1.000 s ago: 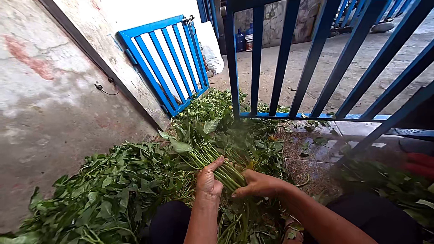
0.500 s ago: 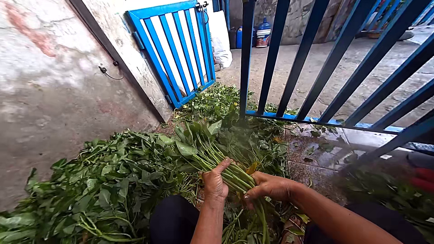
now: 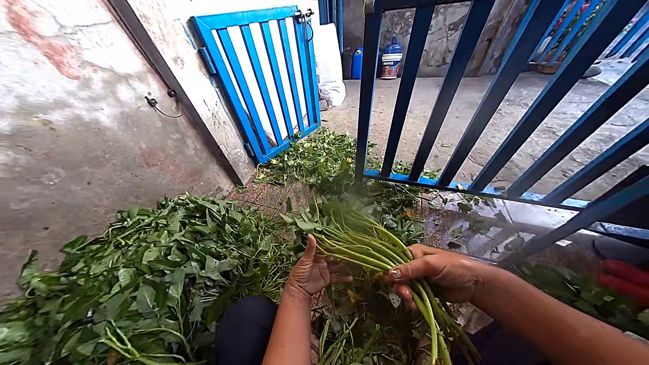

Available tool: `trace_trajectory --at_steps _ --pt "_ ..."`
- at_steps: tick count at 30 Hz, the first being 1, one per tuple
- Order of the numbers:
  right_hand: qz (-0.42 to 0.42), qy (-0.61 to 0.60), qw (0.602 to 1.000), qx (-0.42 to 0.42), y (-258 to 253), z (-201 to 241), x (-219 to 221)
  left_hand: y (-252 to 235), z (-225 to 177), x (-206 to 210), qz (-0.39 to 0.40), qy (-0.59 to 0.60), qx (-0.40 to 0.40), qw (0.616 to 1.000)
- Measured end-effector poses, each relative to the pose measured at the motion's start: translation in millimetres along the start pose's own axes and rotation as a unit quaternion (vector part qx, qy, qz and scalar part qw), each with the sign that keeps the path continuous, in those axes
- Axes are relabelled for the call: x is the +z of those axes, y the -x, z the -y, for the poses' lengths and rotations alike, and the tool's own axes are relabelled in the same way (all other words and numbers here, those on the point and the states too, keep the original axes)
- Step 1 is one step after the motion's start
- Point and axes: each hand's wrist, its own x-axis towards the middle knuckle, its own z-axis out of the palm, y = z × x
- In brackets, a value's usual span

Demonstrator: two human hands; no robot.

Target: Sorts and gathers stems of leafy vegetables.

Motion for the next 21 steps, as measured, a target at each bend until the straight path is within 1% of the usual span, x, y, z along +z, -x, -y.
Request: trace_trajectory --at_steps 2,3,4,5,7,8,9,10,11,12,13,14,15,16,17,18,19,21 --pt "-0.009 0.009 1.0 -0.004 9 2 -2 -1 -3 -4 -0.053 -0.009 -0.014 0.998" --pt "-0.015 0.014 1.0 -0.01 13 3 -4 0 -6 -4 -0.105 -0.011 -0.018 0.994" --pt "-0.025 0.018 0.999 -0.017 17 4 -6 0 -9 -2 -0.179 -0.014 -0.018 0.984" --pt "-0.034 0.022 0.999 -0.023 20 6 -9 -1 -13 0 -0.268 -0.028 -0.012 0.963" --pt "-0.059 0.037 0.997 -0.034 25 8 -14 -1 -18 4 -0.436 -0.066 0.046 0.896" --pt "-0.074 0.05 0.995 -0.039 25 8 -15 1 -20 6 -0.491 -0.087 0.093 0.862" --pt "-0.088 0.064 0.993 -0.045 24 8 -16 5 -23 12 -0.521 -0.108 0.151 0.833" --pt "-0.103 0.08 0.99 -0.049 23 7 -16 10 -24 21 -0.527 -0.13 0.199 0.816" --pt "-0.116 0.099 0.987 -0.057 19 6 -16 15 -24 34 -0.513 -0.157 0.223 0.814" --pt "-0.125 0.123 0.982 -0.066 14 4 -15 21 -22 49 -0.477 -0.196 0.212 0.83" --pt "-0.131 0.153 0.976 -0.077 7 1 -13 27 -21 62 -0.416 -0.232 0.166 0.864" --pt "-0.129 0.183 0.97 -0.089 -1 -3 -9 31 -20 72 -0.337 -0.242 0.095 0.905" --pt "-0.117 0.212 0.965 -0.104 -10 -7 -5 32 -19 78 -0.26 -0.225 0.032 0.938" --pt "-0.097 0.24 0.959 -0.118 -19 -12 1 33 -17 81 -0.199 -0.184 -0.004 0.963" --pt "-0.072 0.27 0.951 -0.131 -27 -18 7 34 -15 81 -0.156 -0.132 -0.012 0.979" --pt "-0.043 0.303 0.942 -0.135 -33 -22 14 37 -15 80 -0.129 -0.072 0.004 0.989" --pt "-0.018 0.334 0.933 -0.132 -37 -25 22 41 -16 76 -0.121 -0.019 0.035 0.992" --pt "0.033 0.368 0.922 -0.112 -42 -24 37 53 -21 62 -0.145 0.048 0.126 0.98"
